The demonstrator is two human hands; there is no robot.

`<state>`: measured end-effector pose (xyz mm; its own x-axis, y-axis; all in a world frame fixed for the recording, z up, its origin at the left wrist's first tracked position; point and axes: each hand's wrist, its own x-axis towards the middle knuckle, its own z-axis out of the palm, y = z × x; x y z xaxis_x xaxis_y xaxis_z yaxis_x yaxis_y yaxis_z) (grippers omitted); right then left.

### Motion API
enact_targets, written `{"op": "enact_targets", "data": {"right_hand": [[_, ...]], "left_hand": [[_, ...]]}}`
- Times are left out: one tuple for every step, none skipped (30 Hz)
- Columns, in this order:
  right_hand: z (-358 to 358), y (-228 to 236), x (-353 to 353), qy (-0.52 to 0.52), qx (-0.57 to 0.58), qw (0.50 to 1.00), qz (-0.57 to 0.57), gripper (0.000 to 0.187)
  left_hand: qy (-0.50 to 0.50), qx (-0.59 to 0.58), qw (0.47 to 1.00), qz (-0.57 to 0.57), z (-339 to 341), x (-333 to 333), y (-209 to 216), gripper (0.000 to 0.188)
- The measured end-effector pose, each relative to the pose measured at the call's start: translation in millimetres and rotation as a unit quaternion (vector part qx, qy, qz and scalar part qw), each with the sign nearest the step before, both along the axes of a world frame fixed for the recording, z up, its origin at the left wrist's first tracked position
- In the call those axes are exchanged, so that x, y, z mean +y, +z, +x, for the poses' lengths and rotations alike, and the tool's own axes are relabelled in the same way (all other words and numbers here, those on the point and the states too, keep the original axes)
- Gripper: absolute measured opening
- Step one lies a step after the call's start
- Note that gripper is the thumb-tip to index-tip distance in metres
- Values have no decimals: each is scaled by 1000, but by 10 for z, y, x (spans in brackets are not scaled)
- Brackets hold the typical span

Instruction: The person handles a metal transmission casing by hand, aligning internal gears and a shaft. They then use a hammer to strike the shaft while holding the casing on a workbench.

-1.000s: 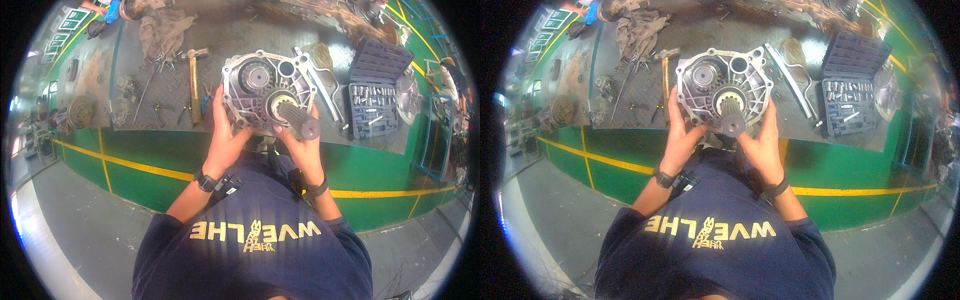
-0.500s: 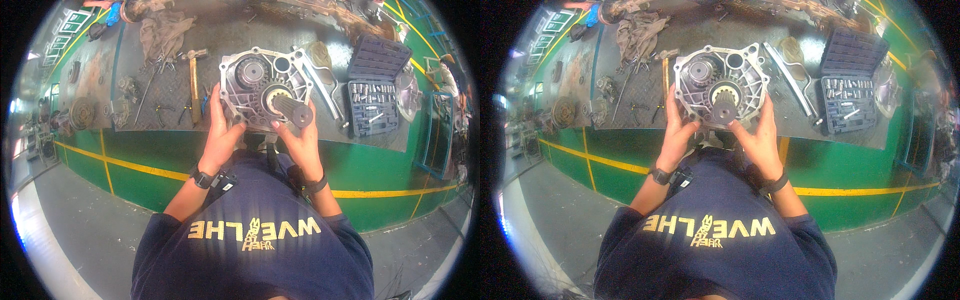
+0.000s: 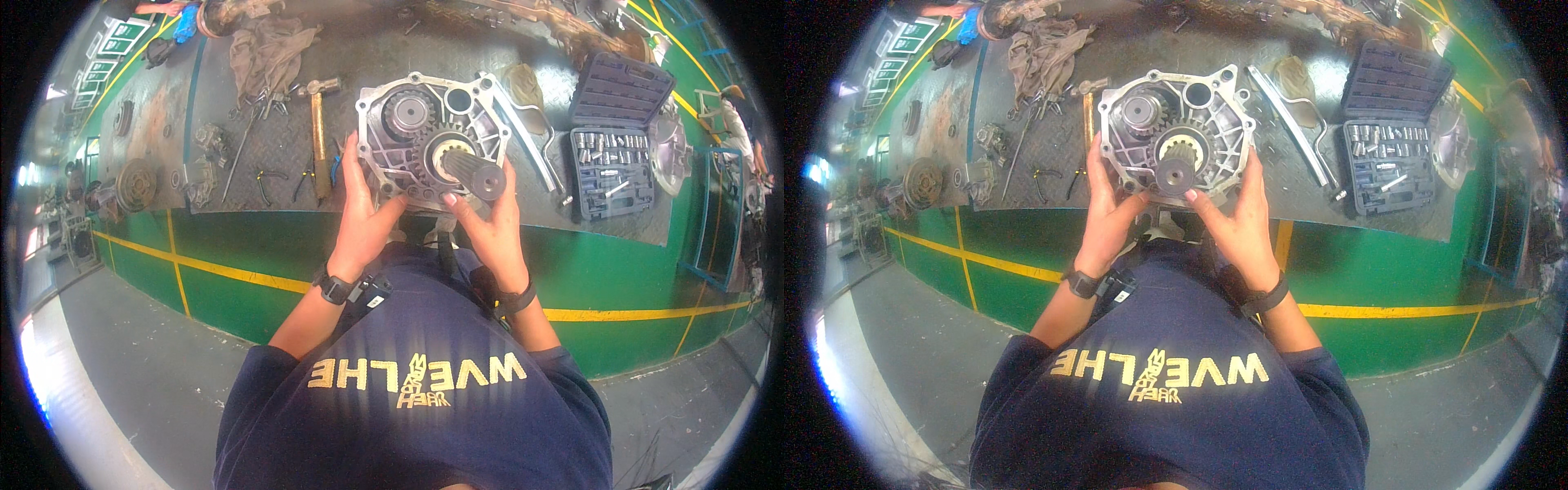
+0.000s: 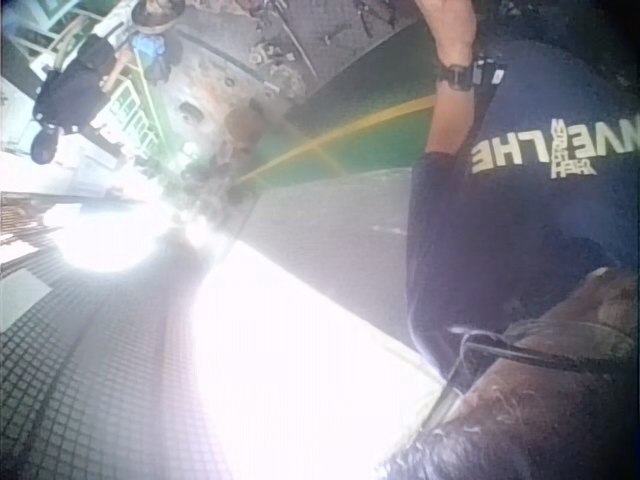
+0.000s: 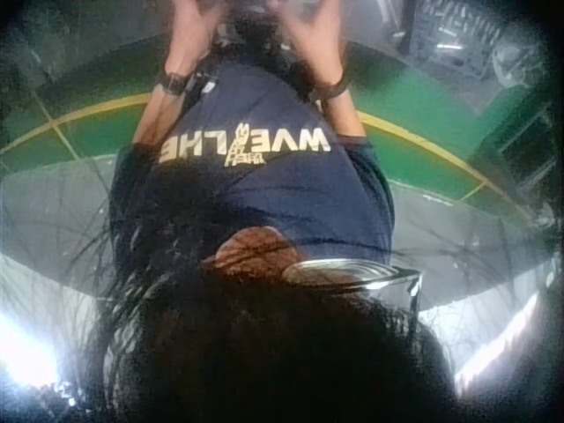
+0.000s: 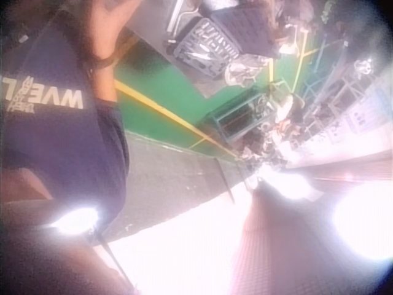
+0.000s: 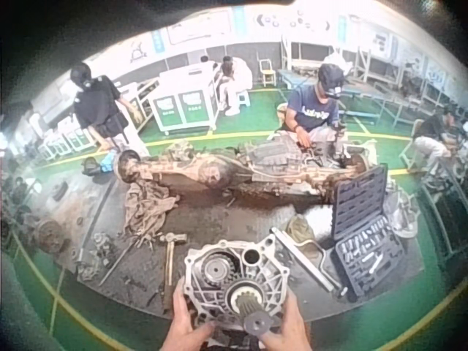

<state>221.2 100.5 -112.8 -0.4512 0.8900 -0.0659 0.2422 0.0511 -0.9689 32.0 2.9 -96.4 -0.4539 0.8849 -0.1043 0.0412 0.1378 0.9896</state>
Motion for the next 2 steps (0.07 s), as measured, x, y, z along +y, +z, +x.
{"op": "enact_targets", "data": {"right_hand": [[4,-12,2,1,-4,1000,6,95],[6,-11,1,1,-5,1000,6,95]], "left_hand": [[-1,1,1000,1,0,1,3,103],[0,8,1000,-1,3,3,5,103]]}}
